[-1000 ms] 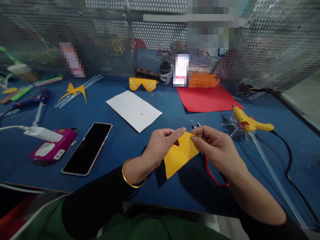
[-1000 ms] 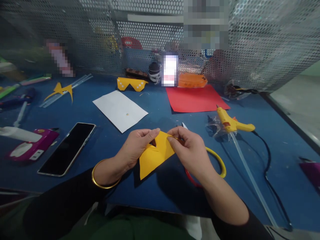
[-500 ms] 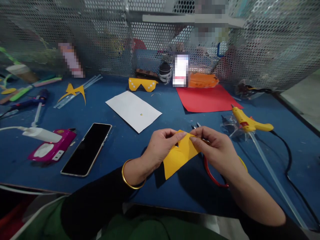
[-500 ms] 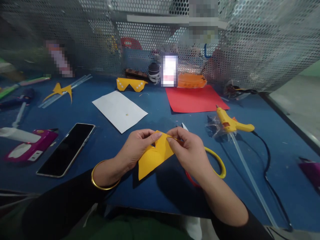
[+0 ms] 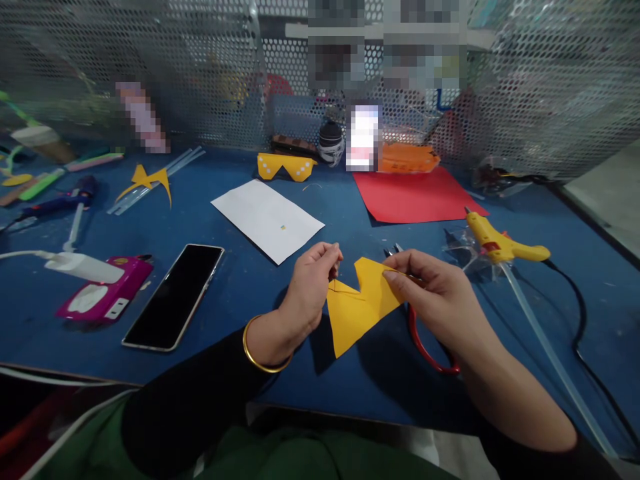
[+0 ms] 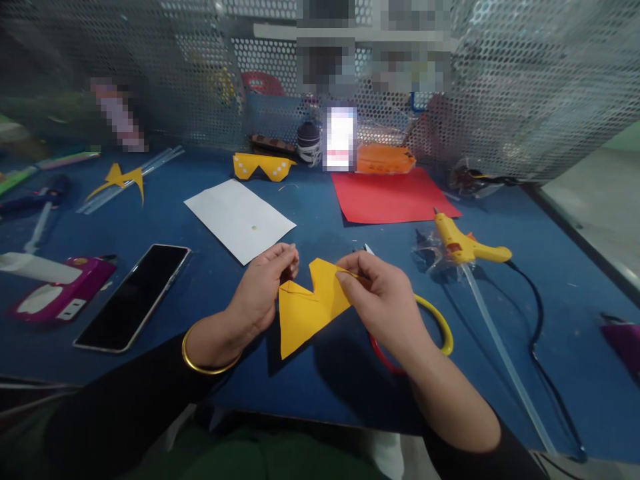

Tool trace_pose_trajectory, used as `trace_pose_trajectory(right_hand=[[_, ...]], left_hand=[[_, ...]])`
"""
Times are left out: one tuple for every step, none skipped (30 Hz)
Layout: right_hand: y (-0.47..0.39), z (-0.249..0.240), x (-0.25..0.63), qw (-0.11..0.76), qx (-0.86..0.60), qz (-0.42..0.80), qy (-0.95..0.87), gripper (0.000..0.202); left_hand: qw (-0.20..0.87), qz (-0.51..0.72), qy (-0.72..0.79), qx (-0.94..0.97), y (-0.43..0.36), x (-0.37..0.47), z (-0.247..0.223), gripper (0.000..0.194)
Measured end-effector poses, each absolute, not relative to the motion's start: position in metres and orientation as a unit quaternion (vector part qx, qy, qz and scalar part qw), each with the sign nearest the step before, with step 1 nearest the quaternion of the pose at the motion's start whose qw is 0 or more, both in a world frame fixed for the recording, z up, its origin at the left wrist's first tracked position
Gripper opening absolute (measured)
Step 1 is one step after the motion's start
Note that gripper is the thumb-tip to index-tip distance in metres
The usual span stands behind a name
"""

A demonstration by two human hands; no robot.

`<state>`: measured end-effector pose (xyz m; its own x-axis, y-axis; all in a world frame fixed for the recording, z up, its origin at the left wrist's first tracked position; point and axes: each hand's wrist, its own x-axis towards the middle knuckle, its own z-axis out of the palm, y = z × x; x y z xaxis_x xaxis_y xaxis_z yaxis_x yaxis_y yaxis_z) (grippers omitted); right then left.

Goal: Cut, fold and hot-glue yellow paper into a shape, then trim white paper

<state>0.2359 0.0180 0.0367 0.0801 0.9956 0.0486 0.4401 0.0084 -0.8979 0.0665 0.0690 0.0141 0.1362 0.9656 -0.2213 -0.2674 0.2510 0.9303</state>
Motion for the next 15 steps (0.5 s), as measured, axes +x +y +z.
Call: trace_pose_trajectory(right_hand=[[0.0180, 0.0370, 0.2359, 0.405, -0.614, 0.344, -0.584, 0.011], [0.0179, 0.0372, 0.2359, 0.405, -0.614, 0.344, -0.583, 0.012], [0.0178, 0.0373, 0.2360, 0.406, -0.614, 0.345, -0.583, 0.012], [0.0176, 0.0373, 0.2362, 0.406, -0.614, 0.345, -0.582, 0.012], [0.0175, 0.0372, 0.2364, 0.407, -0.614, 0.345, -0.582, 0.012], [0.0174, 0.0370, 0.2367, 0.407, -0.614, 0.345, -0.582, 0.012], [0.0173, 0.0367, 0.2370, 0.406, -0.614, 0.346, -0.582, 0.012], [0.0173, 0.0363, 0.2373, 0.405, -0.614, 0.347, -0.582, 0.013], [0.0173, 0.0359, 0.2376, 0.404, -0.613, 0.348, -0.582, 0.013], [0.0174, 0.0355, 0.2377, 0.404, -0.613, 0.349, -0.583, 0.013], [0.0177, 0.0354, 0.2377, 0.403, -0.612, 0.349, -0.584, 0.013], [0.0179, 0.0354, 0.2375, 0.402, -0.612, 0.347, -0.586, 0.013], [0.0182, 0.0356, 0.2371, 0.402, -0.611, 0.345, -0.588, 0.013], [0.0184, 0.0361, 0.2365, 0.401, -0.611, 0.342, -0.591, 0.012], [0.0186, 0.0367, 0.2356, 0.400, -0.610, 0.339, -0.594, 0.012]], left_hand=[[0.653, 0.471, 0.452, 0.385, 0.0687, 0.0663, 0.0137, 0.028], [0.656, 0.464, 0.452, 0.387, 0.0682, 0.0662, 0.0133, 0.030], [0.656, 0.459, 0.454, 0.391, 0.0678, 0.0662, 0.0130, 0.033], [0.651, 0.457, 0.458, 0.397, 0.0674, 0.0662, 0.0128, 0.037], [0.641, 0.458, 0.465, 0.404, 0.0671, 0.0663, 0.0127, 0.043], [0.628, 0.461, 0.473, 0.412, 0.0669, 0.0664, 0.0128, 0.048], [0.615, 0.464, 0.480, 0.419, 0.0668, 0.0665, 0.0132, 0.051], [0.606, 0.470, 0.484, 0.421, 0.0668, 0.0667, 0.0138, 0.048], [0.603, 0.477, 0.483, 0.419, 0.0668, 0.0670, 0.0146, 0.039], [0.608, 0.481, 0.477, 0.414, 0.0668, 0.0673, 0.0155, 0.027], [0.619, 0.481, 0.469, 0.408, 0.0666, 0.0676, 0.0165, 0.021], [0.633, 0.475, 0.461, 0.402, 0.0663, 0.0679, 0.0175, 0.025], [0.648, 0.461, 0.456, 0.400, 0.0656, 0.0682, 0.0184, 0.027], [0.663, 0.439, 0.455, 0.401, 0.0648, 0.0684, 0.0191, 0.028], [0.675, 0.414, 0.456, 0.405, 0.0637, 0.0686, 0.0196, 0.029]])
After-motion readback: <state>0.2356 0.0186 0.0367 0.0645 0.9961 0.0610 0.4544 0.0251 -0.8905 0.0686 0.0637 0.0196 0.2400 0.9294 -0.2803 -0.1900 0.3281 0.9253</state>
